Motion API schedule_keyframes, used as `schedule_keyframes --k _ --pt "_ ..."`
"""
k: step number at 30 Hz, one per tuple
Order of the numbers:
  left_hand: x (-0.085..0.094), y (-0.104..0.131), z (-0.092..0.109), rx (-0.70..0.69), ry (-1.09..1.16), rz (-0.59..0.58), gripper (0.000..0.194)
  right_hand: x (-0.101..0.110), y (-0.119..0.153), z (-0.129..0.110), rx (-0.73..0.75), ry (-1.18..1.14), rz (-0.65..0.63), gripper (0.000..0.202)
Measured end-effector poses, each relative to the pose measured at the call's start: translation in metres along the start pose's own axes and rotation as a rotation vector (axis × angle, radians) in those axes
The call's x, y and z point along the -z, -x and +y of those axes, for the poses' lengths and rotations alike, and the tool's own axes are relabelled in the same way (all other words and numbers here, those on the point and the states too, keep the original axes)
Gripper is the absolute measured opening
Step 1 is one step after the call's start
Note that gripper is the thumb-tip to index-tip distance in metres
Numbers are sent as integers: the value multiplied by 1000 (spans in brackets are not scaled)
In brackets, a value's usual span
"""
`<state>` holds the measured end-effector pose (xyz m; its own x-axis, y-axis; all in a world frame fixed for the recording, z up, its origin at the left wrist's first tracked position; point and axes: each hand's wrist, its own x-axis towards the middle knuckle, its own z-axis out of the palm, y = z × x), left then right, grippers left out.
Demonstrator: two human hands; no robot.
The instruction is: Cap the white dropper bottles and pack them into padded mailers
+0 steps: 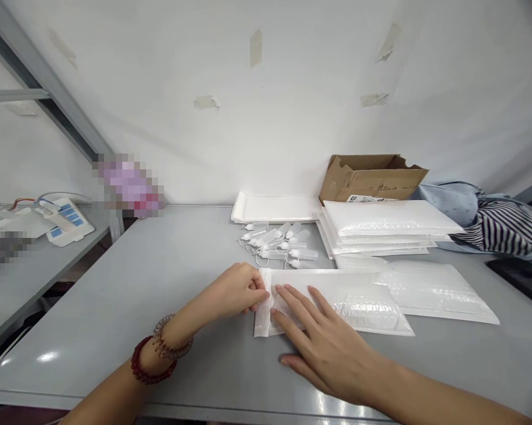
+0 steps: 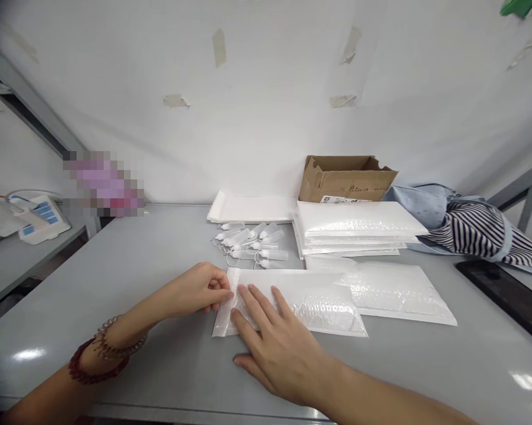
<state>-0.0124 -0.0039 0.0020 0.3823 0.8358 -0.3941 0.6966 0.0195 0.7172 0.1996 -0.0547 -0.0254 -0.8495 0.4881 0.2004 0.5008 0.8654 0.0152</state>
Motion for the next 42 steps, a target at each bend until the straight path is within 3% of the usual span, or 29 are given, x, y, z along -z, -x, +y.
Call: schedule_keyframes --k 6,13,25,32,37,42 --pt "-4 -5 -3 3 -27 59 17 1 0 -5 118 -68 -83 51" --pt "-2 -14 -8 73 -28 140 23 2 -2 -6 69 -217 -132 50" --pt "0 -25 -17 118 -69 249 30 3 -1 -6 64 -233 -139 48" --pt "4 -25 -18 130 -23 209 29 9 -7 -4 99 -154 -141 49" --pt "8 -17 -15 132 11 99 30 2 -9 -2 114 -85 -63 45" --pt "4 -7 -8 141 -139 36 39 -16 -5 -1 101 -5 191 28"
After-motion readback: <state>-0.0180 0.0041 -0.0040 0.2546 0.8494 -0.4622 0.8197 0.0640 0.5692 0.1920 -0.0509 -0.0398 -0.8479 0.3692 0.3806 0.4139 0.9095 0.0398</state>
